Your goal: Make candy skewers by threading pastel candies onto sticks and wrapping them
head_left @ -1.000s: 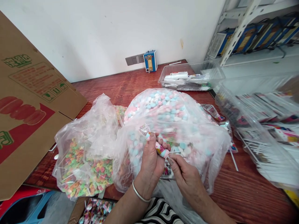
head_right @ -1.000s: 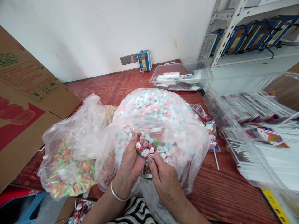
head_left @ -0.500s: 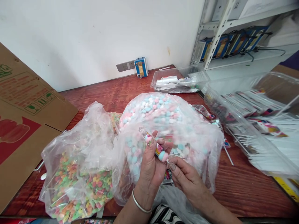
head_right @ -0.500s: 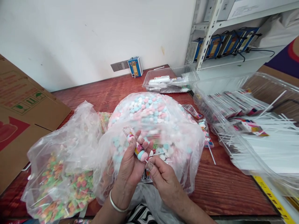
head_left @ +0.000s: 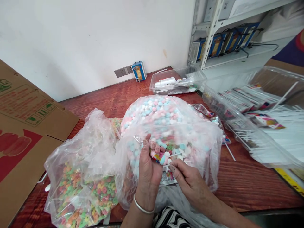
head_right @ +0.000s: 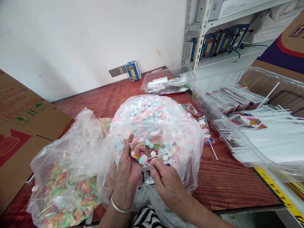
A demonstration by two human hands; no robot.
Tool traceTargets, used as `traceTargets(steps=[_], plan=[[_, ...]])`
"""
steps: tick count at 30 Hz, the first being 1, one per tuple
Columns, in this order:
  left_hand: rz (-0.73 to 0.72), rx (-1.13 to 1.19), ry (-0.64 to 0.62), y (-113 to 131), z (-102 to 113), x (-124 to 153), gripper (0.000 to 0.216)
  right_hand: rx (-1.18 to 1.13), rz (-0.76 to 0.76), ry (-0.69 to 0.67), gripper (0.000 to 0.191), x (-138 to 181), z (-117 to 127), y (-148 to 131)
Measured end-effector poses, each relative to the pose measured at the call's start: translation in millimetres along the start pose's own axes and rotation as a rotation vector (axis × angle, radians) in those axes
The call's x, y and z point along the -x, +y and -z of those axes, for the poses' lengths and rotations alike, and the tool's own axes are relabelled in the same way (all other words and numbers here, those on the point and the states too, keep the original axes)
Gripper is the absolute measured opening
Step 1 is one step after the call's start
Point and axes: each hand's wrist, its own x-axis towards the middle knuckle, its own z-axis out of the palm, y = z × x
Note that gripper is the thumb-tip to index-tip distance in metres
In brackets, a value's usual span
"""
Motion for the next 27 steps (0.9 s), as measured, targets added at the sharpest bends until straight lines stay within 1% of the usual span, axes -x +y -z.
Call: traceTargets(steps=[3,6,8,10,11,12,13,14,16,18,19,21,23,24,25,27], plan=[[-0.024,-0.045,-0.013,-10,-3,6,0.018,0.096,0.043,0.017,0.02,-3,-5,0],[-0.025,-0.079,-0.022,-15,-3,11,0.021,0.151,0.075,0.042,0.02,-5,-6,1],[0.003,-0.081,0.0,-13,-3,10,0.025,0.207,0.133,0.081,0.02,-5,-4,3],[0.007,-0.092,0.019,-7,-1,8,0.024,0.268,0.209,0.15,0.017,-3,-2,5],[0.002,-0.1,0.017,-4,-1,6,0.022,0.271,0.226,0.173,0.016,-3,-1,6],[0.0,-0.102,0.006,-1,0,5,0.022,0.235,0.213,0.174,0.015,-2,0,6],[0.002,-0.096,-0.008,1,1,4,0.021,0.149,0.163,0.148,0.016,-1,0,6],[0.005,-0.081,-0.015,2,1,2,0.021,0.011,0.081,0.095,0.019,-1,0,5],[0.014,-0.036,-0.011,3,2,1,0.021,-0.356,-0.136,-0.059,0.028,0,-3,4],[0.025,-0.014,-0.01,2,3,2,0.021,-0.683,-0.308,-0.153,0.035,0,-6,3],[0.033,-0.023,-0.024,2,4,3,0.023,-0.789,-0.357,-0.165,0.036,-1,-7,3],[0.051,-0.089,-0.078,0,4,6,0.032,-0.881,-0.394,-0.128,0.036,-3,-8,3],[0.061,-0.177,-0.115,-3,3,8,0.041,-0.82,-0.363,-0.08,0.035,-5,-7,3],[0.062,-0.205,-0.111,-6,3,10,0.043,-0.72,-0.316,-0.056,0.034,-5,-6,3],[0.06,-0.218,-0.089,-8,3,11,0.041,-0.578,-0.247,-0.025,0.032,-6,-6,4],[0.046,-0.212,-0.029,-14,2,12,0.028,-0.247,-0.096,0.037,0.027,-6,-5,4]])
